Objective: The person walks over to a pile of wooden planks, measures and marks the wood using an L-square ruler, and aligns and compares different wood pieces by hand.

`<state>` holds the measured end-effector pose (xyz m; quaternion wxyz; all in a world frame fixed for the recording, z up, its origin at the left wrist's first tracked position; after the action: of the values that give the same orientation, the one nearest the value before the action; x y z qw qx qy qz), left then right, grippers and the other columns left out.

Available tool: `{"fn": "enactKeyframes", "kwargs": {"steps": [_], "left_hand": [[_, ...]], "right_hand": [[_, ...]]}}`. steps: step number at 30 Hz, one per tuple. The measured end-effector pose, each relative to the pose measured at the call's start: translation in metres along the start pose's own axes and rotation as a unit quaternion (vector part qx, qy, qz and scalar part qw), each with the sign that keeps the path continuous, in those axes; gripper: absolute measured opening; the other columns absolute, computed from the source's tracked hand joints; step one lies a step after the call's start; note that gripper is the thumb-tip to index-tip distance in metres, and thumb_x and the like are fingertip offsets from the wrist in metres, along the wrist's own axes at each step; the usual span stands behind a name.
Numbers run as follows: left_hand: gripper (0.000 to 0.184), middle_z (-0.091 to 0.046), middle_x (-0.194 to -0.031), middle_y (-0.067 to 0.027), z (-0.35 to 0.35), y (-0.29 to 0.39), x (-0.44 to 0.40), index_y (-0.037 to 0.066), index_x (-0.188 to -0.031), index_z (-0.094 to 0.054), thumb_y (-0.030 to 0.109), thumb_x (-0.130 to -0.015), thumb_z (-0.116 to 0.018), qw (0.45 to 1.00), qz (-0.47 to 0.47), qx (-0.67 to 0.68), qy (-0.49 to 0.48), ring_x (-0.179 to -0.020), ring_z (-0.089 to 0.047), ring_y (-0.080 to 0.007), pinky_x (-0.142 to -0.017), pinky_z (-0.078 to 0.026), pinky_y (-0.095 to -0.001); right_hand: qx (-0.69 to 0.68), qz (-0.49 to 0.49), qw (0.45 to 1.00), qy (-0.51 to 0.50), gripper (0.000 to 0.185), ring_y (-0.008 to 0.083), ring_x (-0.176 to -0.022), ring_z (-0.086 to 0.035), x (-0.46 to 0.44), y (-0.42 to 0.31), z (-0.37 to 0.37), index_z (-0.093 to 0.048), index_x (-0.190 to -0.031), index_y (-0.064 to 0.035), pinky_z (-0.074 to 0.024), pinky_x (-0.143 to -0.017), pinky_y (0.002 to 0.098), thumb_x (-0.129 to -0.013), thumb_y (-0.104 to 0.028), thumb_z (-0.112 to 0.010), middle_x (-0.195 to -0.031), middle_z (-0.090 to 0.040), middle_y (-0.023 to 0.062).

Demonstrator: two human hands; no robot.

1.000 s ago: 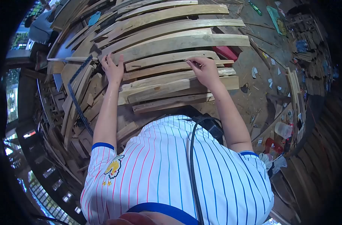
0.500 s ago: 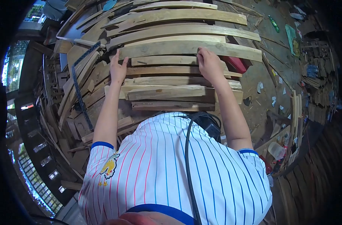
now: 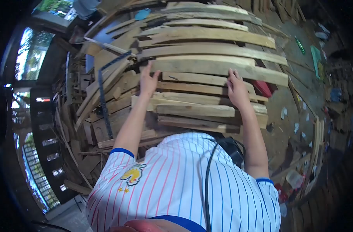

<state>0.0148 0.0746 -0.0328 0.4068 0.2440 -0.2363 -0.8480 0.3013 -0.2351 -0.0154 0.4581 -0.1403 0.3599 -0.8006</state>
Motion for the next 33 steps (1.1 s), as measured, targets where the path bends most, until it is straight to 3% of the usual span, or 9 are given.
{"fn": "enactKeyframes", "kwargs": {"steps": [4,13,17,19,20,22,23,26,33], "left_hand": [[0.069,-0.054,-0.141,-0.0262,0.002,0.003,0.002,0.01,-0.154,-0.045,0.035,-0.096,-0.072,1.0,0.004,0.002,0.015,-0.13,-0.053,-0.0435,-0.11,-0.044,-0.0458],[0.066,-0.06,-0.133,-0.0248,0.007,0.003,0.027,0.006,-0.15,-0.05,0.029,-0.093,-0.076,0.999,0.025,0.012,0.041,-0.125,-0.057,-0.0411,-0.108,-0.045,-0.0451],[0.069,-0.056,-0.136,-0.0269,0.014,0.008,0.057,0.009,-0.154,-0.045,0.037,-0.096,-0.072,0.996,0.077,-0.005,0.032,-0.127,-0.054,-0.0445,-0.109,-0.044,-0.0469],[0.07,-0.055,-0.137,-0.0279,0.015,0.012,0.061,0.011,-0.155,-0.042,0.04,-0.097,-0.07,0.997,0.077,-0.005,0.029,-0.128,-0.052,-0.0464,-0.109,-0.044,-0.0489],[0.07,-0.055,-0.137,-0.028,0.015,0.013,0.062,0.012,-0.154,-0.042,0.04,-0.097,-0.07,0.996,0.084,-0.004,0.031,-0.128,-0.052,-0.0467,-0.109,-0.044,-0.0497],[0.069,-0.055,-0.137,-0.0281,0.018,0.018,0.065,0.013,-0.154,-0.042,0.04,-0.097,-0.07,0.995,0.092,0.0,0.031,-0.128,-0.052,-0.0469,-0.108,-0.044,-0.0505],[0.069,-0.054,-0.138,-0.0282,0.019,0.018,0.064,0.013,-0.154,-0.041,0.039,-0.097,-0.07,0.994,0.108,0.005,0.023,-0.129,-0.052,-0.0471,-0.109,-0.044,-0.051],[0.071,-0.053,-0.138,-0.0291,0.017,0.016,0.064,0.017,-0.156,-0.038,0.043,-0.097,-0.068,0.993,0.116,0.004,0.017,-0.127,-0.053,-0.0481,-0.106,-0.046,-0.0526],[0.073,-0.053,-0.135,-0.0305,0.018,0.016,0.065,0.021,-0.158,-0.035,0.049,-0.097,-0.065,0.993,0.117,-0.007,0.021,-0.124,-0.055,-0.049,-0.103,-0.048,-0.0537]], "right_hand": [[-0.004,-0.004,1.0,-0.013,0.006,0.0464,-0.148,-0.034,0.002,-0.007,0.002,-0.052,-0.101,0.0033,-0.032,-0.119,0.0546,-0.099,-0.002,-0.053,-0.156,-0.044,0.0259],[0.014,0.005,0.999,-0.029,0.007,0.0456,-0.148,-0.035,0.002,-0.003,0.002,-0.054,-0.101,0.0015,-0.0297,-0.12,0.0587,-0.1,-0.006,-0.054,-0.155,-0.047,0.0222],[0.019,0.002,0.999,-0.031,0.007,0.0409,-0.149,-0.035,0.006,-0.003,0.0,-0.056,-0.101,0.0001,-0.0285,-0.119,0.0621,-0.1,-0.007,-0.054,-0.156,-0.047,0.0187],[0.03,0.01,0.999,-0.027,0.044,0.0413,-0.148,-0.039,0.008,-0.002,0.0,-0.052,-0.144,-0.0001,-0.0291,-0.118,0.0597,-0.1,-0.004,-0.054,-0.115,-0.064,0.0188],[0.03,0.009,0.999,-0.025,0.044,0.0413,-0.148,-0.039,0.008,-0.002,-0.001,-0.052,-0.144,-0.0001,-0.0291,-0.118,0.0597,-0.1,-0.004,-0.054,-0.115,-0.064,0.0188],[0.039,0.016,0.999,-0.022,0.029,0.0411,-0.15,-0.036,0.009,-0.001,-0.001,-0.058,-0.129,0.0004,-0.0276,-0.118,0.0615,-0.1,-0.004,-0.054,-0.135,-0.062,0.0198],[0.042,0.016,0.999,-0.021,0.029,0.0411,-0.15,-0.036,0.008,-0.001,-0.003,-0.058,-0.129,0.0004,-0.0276,-0.118,0.0615,-0.1,-0.004,-0.054,-0.135,-0.062,0.0198],[0.029,-0.002,0.999,-0.034,0.006,0.0422,-0.152,-0.031,0.009,-0.005,-0.003,-0.055,-0.101,0.0,-0.0262,-0.119,0.0618,-0.1,-0.005,-0.056,-0.158,-0.044,0.0189],[0.025,0.013,0.999,-0.029,0.006,0.042,-0.152,-0.031,0.009,-0.004,-0.005,-0.055,-0.099,-0.002,-0.0244,-0.12,0.0631,-0.1,-0.008,-0.055,-0.16,-0.042,0.0186]]}}
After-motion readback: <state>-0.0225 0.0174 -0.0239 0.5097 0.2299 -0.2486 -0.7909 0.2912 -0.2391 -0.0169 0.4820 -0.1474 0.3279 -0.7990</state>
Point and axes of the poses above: each hand's wrist, its own x-axis away from the middle knuckle, its own z-axis out of the back of the hand, y = z × x, the point moved 3 cm from there along -x, towards the middle knuckle
